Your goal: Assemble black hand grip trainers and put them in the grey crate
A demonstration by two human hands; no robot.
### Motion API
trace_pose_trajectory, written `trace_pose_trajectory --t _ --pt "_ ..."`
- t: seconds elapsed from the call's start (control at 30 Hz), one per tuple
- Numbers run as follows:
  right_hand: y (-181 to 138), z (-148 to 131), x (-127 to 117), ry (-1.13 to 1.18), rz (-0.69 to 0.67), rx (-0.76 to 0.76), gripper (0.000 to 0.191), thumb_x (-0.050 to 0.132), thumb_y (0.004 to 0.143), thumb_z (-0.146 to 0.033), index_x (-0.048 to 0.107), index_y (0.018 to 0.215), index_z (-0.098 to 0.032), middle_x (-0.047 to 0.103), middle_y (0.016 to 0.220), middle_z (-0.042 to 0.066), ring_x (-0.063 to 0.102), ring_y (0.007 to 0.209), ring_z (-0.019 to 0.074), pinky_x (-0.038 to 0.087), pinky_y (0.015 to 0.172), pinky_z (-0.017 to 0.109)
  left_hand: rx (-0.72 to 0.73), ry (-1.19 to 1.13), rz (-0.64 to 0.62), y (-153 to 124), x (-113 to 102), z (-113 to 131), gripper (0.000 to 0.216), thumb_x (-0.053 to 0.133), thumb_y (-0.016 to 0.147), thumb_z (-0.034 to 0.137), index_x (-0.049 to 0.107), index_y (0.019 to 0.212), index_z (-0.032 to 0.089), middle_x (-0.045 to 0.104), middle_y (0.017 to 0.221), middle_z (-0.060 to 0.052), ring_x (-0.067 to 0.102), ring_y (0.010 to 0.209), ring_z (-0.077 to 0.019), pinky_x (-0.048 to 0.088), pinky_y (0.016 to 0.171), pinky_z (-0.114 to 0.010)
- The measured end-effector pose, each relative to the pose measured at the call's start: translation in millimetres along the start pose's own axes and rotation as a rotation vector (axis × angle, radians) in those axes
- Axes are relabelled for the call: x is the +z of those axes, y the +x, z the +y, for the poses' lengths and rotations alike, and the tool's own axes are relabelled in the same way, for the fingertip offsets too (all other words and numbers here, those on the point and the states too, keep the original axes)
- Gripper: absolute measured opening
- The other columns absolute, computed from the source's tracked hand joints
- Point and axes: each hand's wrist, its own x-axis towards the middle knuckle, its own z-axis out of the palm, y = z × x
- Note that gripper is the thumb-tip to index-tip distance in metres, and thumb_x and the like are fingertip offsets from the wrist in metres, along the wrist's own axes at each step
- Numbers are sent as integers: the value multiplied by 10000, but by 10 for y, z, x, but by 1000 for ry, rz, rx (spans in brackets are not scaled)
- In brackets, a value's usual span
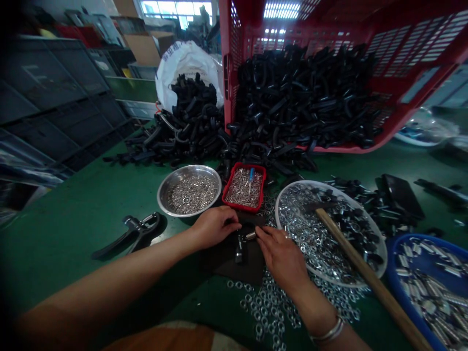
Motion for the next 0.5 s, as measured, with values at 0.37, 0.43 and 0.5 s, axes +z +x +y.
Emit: trace_pose_trajectory --t 0.37,0.43,0.5 --pt "-4 8 -22 -16 -52 -7 346 384 868 -232 536 1174 -176 599 1071 93 554 955 206 484 815 384 5 -56 54 -44 77 -7 148 566 776 322 601 756 179 595 780 -3 549 729 -131 404 640 -226" --pt "4 3 -29 -16 -50 -7 344 387 864 -230 543 1166 -174 602 1064 94 558 949 206 484 816 385 59 -11 52 -57 82 0 141 557 782 311 599 764 178 592 800 -10 549 745 -136 403 641 -230" --pt "8 0 -32 -16 -51 -4 344 392 861 -233 546 1163 -175 604 1061 96 562 944 209 489 808 385 105 -13 52 -62 97 -6 142 546 791 304 596 764 174 590 801 -14 547 749 -136 401 639 -229"
